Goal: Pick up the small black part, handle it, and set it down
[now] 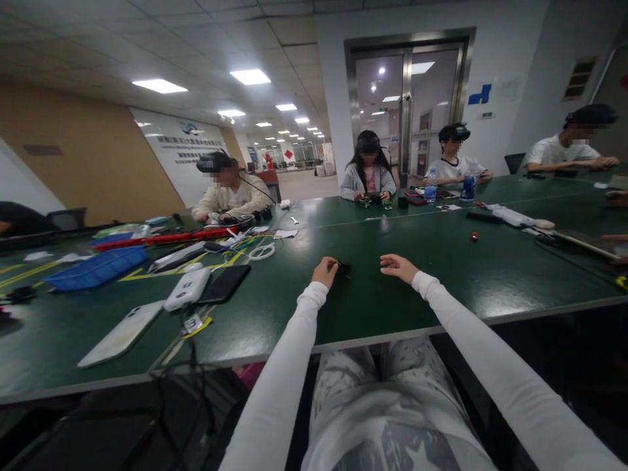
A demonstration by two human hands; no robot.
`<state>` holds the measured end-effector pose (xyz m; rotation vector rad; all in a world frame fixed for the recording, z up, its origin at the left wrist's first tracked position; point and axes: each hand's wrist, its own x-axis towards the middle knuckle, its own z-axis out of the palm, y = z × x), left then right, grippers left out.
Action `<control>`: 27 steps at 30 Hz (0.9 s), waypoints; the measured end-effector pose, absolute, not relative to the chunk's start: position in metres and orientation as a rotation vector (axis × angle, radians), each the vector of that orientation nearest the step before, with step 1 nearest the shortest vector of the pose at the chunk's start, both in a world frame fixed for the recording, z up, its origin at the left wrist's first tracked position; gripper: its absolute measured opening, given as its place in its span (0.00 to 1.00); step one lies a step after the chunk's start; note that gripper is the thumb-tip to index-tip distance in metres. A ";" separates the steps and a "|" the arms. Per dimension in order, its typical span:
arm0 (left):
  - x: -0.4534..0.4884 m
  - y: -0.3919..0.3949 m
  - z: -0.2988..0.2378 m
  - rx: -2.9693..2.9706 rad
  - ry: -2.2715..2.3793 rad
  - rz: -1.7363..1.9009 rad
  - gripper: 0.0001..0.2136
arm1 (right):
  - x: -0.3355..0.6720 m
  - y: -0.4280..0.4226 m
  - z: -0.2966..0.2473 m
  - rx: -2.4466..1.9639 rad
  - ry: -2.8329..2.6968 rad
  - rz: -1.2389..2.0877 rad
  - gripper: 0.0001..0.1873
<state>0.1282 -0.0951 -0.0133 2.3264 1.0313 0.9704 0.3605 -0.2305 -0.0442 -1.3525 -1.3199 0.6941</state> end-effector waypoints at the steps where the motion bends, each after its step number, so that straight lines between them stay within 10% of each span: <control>1: 0.115 -0.086 -0.012 2.316 1.105 0.982 0.07 | 0.361 -0.231 -0.044 -1.359 -1.324 0.687 0.27; 27: -0.057 -0.004 -0.009 2.061 2.084 1.280 0.10 | 0.361 -0.232 -0.051 -1.400 -1.360 0.699 0.25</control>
